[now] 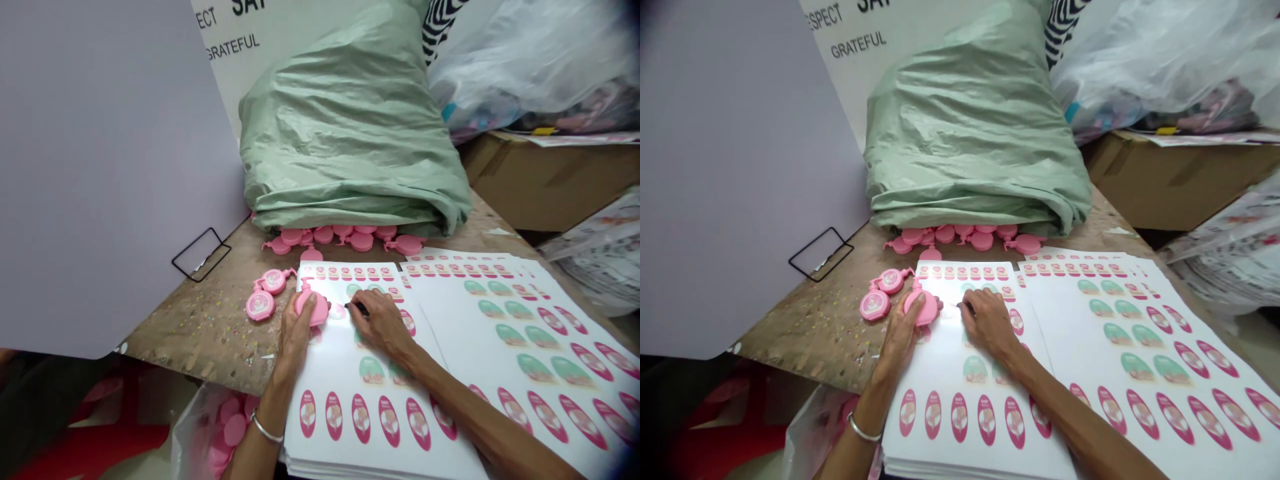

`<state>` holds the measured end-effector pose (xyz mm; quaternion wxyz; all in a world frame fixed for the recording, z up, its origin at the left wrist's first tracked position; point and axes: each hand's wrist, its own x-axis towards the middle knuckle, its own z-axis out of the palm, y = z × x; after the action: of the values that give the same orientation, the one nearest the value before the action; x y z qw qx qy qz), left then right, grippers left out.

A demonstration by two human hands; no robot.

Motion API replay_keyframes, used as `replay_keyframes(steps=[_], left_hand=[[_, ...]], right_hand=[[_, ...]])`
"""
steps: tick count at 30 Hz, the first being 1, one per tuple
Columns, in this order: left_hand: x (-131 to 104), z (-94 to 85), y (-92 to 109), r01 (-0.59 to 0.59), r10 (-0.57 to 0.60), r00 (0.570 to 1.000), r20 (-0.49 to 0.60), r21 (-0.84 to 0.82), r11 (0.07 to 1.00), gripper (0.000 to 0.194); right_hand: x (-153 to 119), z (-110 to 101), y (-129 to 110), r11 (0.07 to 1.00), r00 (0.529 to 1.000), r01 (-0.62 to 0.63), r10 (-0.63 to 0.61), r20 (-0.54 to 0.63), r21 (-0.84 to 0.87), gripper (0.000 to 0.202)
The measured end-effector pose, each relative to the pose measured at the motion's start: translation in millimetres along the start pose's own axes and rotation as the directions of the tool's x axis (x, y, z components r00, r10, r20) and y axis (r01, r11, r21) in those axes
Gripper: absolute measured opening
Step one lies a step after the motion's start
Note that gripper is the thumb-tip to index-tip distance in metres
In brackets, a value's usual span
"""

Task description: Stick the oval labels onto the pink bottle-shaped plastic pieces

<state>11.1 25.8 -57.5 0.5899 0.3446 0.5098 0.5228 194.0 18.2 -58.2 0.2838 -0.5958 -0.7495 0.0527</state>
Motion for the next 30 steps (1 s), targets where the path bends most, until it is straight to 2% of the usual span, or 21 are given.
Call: replay_keyframes(steps=[5, 8, 14, 17, 21, 23, 25, 28, 30], left_hand=[[-1, 0.0, 0, 0.009, -0.009, 1.000, 0.005, 0.007, 1.000, 0.053], [-2, -0.3, 0, 0.005, -0.005, 1.000, 0.005, -0.001, 1.000, 0.052], [-6, 0.9, 4, 0.009, -0.009, 1.000, -0.005, -0.054, 0.998, 0.051], [-8, 1.8, 5, 0.004, -0.005, 1.000, -0.004, -0.081, 0.997, 0.051], [-9, 2.7, 6, 0.015, -0.014, 1.000, 0.009, -0.102, 0.995, 0.050], [-9, 3.3, 8, 0.022, -0.020, 1.000, 0.018, -0.120, 0.993, 0.050], [-9, 4.1, 10, 0.021, -0.019, 1.000, 0.015, -0.149, 0.989, 0.049], [-11, 4.9, 15, 0.010, -0.008, 1.000, 0.012, -0.205, 0.979, 0.047], [-13, 5.2, 22, 0.039, -0.025, 0.998, 0.061, -0.242, 0.969, 0.046]], right_hand=[[1, -1, 0, 0.999, 1.000, -0.027, 0.027, 0.012, 0.038, 0.012], [1, 0, -3, 1.000, 1.000, -0.016, 0.016, -0.006, -0.002, 0.014], [-1, 0, -9, 0.990, 0.984, 0.101, -0.115, -0.139, -0.102, 0.019], [-2, -2, -10, 0.985, 0.968, 0.165, -0.172, -0.181, -0.051, 0.018], [-1, -4, -10, 0.983, 0.971, 0.175, -0.163, -0.174, 0.057, 0.018], [0, -6, -8, 0.983, 0.981, 0.131, -0.110, -0.162, 0.129, 0.018], [1, -8, -5, 0.964, 0.991, 0.029, 0.006, -0.131, 0.266, 0.019], [4, -17, -1, 0.835, 0.975, -0.185, 0.220, -0.006, 0.518, 0.025], [6, -25, -1, 0.749, 0.956, -0.269, 0.282, 0.077, 0.605, 0.029]])
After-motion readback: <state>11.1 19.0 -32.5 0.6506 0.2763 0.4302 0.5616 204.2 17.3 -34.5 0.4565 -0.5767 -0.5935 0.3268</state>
